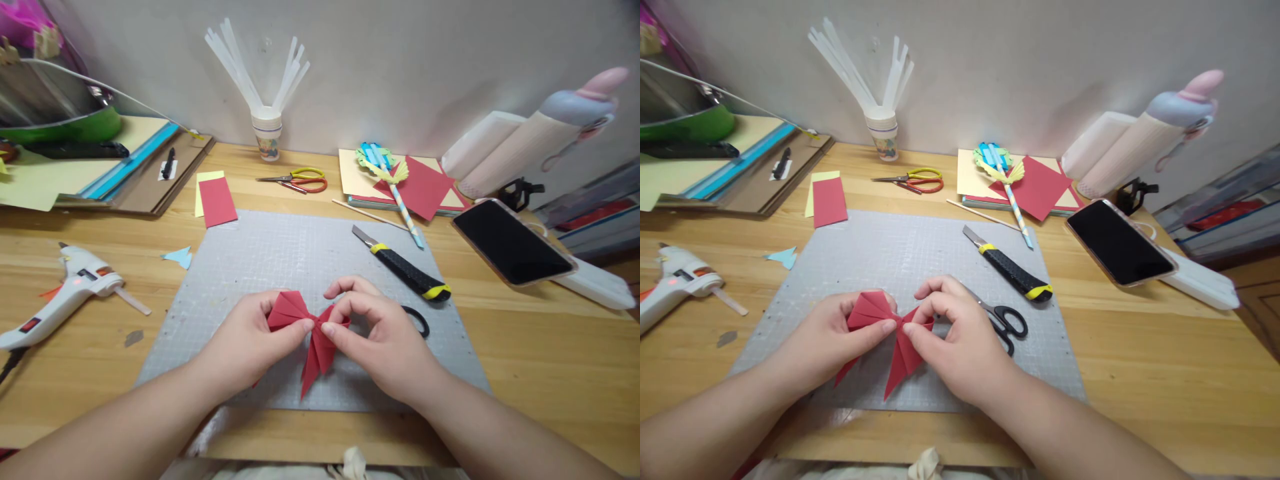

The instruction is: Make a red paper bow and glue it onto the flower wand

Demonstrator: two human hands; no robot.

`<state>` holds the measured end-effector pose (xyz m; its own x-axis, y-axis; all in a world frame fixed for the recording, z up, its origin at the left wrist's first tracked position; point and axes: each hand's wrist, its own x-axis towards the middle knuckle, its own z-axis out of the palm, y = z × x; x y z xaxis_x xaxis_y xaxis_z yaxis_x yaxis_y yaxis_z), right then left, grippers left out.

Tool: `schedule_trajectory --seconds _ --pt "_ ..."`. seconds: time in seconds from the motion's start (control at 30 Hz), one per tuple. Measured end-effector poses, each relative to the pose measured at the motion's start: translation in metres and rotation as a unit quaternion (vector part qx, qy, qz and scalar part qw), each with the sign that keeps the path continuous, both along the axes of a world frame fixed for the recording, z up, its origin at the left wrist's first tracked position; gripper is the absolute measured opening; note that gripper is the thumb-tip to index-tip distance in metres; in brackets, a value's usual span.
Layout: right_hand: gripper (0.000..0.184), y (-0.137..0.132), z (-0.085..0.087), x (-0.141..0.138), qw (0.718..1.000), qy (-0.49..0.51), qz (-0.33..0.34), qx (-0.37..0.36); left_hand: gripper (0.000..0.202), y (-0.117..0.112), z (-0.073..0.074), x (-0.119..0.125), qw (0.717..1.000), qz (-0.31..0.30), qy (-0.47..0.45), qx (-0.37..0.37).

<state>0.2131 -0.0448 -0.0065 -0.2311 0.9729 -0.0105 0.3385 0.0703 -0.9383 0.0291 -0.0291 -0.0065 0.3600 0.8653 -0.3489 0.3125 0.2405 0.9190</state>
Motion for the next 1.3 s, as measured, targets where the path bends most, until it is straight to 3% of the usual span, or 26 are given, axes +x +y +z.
schedule_trajectory --seconds 0.2,0.27,0.33,0.47,0.6,0.8,1.07,1.3 --pt "0.008 -0.004 -0.004 -0.002 0.998 0.026 0.012 0.053 0.020 0.000 -0.002 0.000 1.000 0.023 -0.011 0.007" --pt "0.030 -0.005 -0.007 0.000 0.997 0.060 -0.003 0.053 0.021 0.000 -0.002 -0.001 0.998 0.045 -0.037 0.000" --pt "0.040 -0.004 -0.010 0.001 0.994 0.098 -0.029 0.026 0.021 0.001 -0.004 -0.003 0.995 0.079 -0.058 -0.008" --pt "0.023 0.000 -0.012 0.003 0.981 0.172 -0.016 -0.091 0.024 0.003 -0.007 -0.006 0.989 0.131 -0.065 0.000" --pt "0.021 0.004 -0.008 0.002 0.967 0.202 -0.008 -0.155 0.021 0.003 -0.006 -0.007 0.990 0.127 -0.043 0.036" --pt "0.023 0.005 -0.003 -0.001 0.971 0.196 -0.007 -0.139 0.017 0.000 0.001 -0.004 0.992 0.096 -0.021 0.080" --pt "0.021 0.006 -0.009 0.003 0.950 0.237 -0.014 -0.201 0.018 -0.001 0.003 -0.002 0.992 0.094 -0.020 0.077" --pt "0.010 0.006 -0.011 0.000 0.950 0.244 -0.053 -0.188 0.017 -0.001 0.005 0.000 0.993 0.084 -0.007 0.078"
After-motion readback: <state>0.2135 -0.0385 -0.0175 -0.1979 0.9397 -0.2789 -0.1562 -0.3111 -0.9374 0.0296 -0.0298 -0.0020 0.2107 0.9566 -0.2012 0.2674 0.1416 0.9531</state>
